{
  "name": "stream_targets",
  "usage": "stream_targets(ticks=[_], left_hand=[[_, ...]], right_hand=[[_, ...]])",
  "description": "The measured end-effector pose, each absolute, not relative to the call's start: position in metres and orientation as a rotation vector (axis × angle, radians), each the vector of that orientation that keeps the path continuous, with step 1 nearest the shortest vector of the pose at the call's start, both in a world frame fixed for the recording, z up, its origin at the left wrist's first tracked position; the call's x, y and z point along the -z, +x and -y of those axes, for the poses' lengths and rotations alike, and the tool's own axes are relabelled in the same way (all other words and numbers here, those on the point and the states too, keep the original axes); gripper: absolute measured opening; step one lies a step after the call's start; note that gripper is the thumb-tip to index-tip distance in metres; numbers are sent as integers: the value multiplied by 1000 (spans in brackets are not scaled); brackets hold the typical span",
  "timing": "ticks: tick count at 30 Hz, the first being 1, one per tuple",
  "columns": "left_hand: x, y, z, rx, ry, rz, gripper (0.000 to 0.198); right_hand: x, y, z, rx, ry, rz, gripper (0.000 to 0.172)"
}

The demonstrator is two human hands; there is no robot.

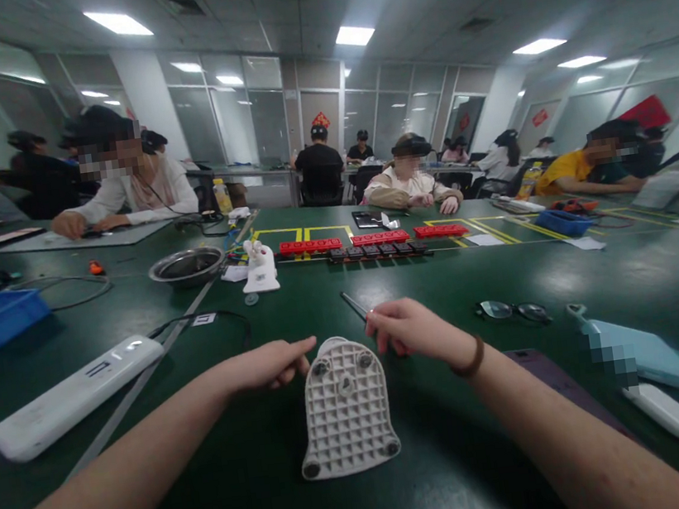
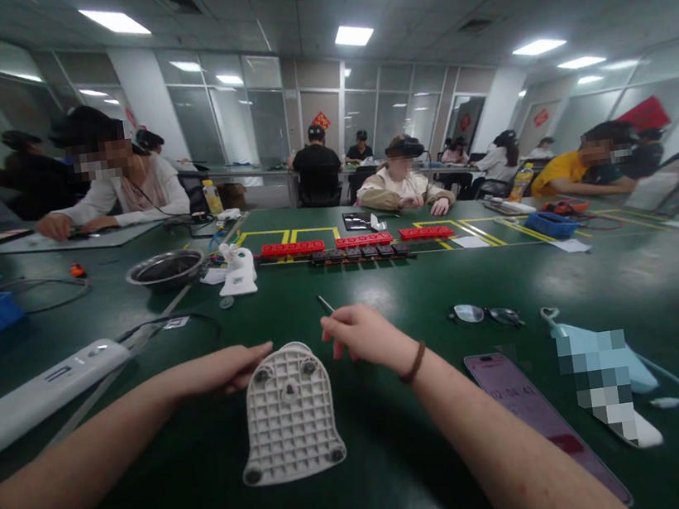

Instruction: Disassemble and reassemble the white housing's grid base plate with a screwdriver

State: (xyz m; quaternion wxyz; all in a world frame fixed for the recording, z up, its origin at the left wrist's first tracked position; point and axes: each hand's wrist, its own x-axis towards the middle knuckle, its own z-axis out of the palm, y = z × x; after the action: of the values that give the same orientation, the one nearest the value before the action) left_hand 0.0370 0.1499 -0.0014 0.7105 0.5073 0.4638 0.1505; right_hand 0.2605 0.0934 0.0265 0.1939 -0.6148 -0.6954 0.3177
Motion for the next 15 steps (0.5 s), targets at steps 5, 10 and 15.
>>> stream_targets(ticks=[5, 10, 15], left_hand=[[12, 39, -165, -882, 747, -966, 27], [15, 52, -153, -895, 508, -836, 37], [6, 55, -146, -921, 369, -819, 37]], right_hand=[[3, 264, -106, -206, -1886, 1858, 31], [43, 269, -116, -189, -1926, 1862, 48], [39, 281, -124, -268, -1775, 1764, 45]])
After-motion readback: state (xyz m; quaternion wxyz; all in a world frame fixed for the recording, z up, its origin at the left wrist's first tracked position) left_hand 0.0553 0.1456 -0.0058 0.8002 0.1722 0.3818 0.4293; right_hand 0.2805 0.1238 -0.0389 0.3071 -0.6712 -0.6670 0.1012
